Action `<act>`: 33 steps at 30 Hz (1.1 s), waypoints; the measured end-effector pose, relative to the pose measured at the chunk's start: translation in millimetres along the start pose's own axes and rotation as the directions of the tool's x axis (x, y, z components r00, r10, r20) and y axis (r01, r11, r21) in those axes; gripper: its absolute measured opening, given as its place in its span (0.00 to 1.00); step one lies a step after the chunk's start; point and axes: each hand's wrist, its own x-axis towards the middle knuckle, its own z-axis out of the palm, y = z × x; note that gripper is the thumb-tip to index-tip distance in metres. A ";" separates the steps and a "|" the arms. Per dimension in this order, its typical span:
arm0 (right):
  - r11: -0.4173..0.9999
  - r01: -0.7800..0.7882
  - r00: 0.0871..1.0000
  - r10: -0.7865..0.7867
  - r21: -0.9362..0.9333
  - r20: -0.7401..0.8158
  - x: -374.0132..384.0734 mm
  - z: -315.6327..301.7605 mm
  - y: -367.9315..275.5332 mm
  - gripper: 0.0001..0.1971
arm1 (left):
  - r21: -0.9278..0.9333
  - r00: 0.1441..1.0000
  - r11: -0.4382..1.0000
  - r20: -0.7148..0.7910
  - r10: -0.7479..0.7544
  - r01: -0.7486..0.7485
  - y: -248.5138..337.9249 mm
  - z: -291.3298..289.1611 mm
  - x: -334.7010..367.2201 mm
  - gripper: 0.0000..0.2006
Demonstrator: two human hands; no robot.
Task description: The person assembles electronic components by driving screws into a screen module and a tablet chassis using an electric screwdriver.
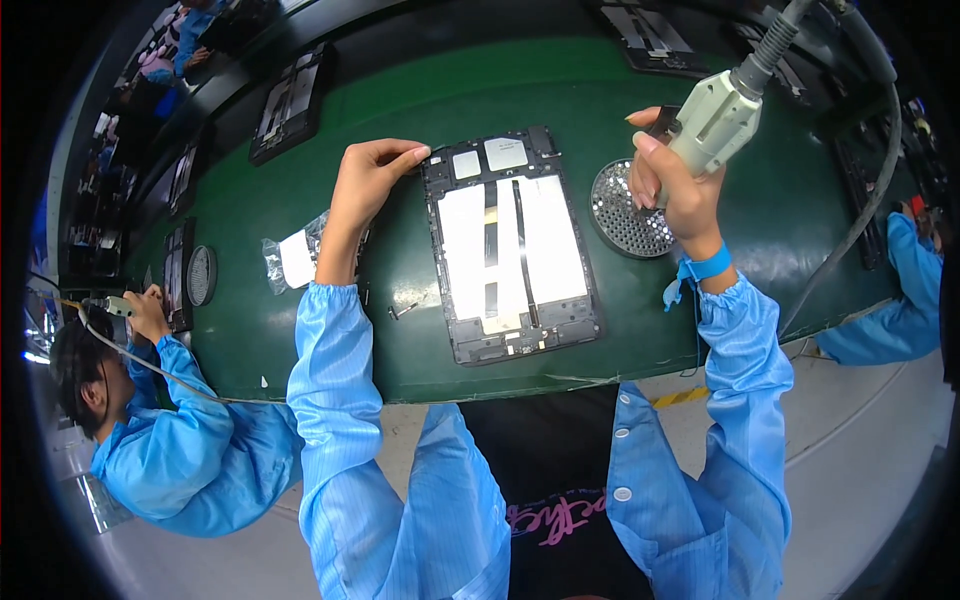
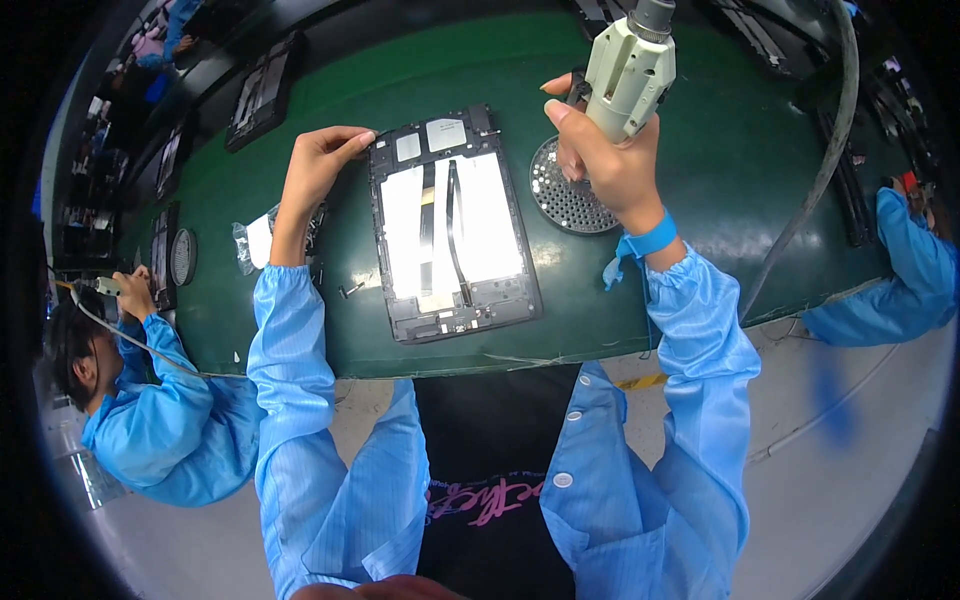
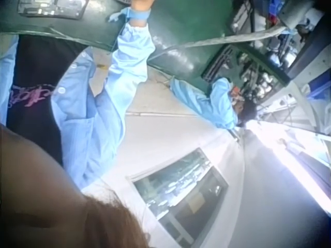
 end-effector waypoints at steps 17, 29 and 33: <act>1.000 -0.006 0.997 0.003 0.030 0.077 31.5 39.0 -21.9 0.11 | -0.005 0.998 0.999 0.047 0.042 -0.042 11.2 -11.1 -30.4 0.14; 0.982 -0.137 0.962 0.101 0.129 0.255 74.2 185.3 17.6 0.11 | -0.150 0.998 0.989 0.054 0.027 -0.019 -7.2 -8.1 -32.9 0.14; 0.982 -0.123 0.958 0.080 0.142 0.276 77.6 201.4 34.1 0.11 | -0.214 0.997 0.976 0.045 0.060 -0.049 -13.3 -11.4 -33.7 0.13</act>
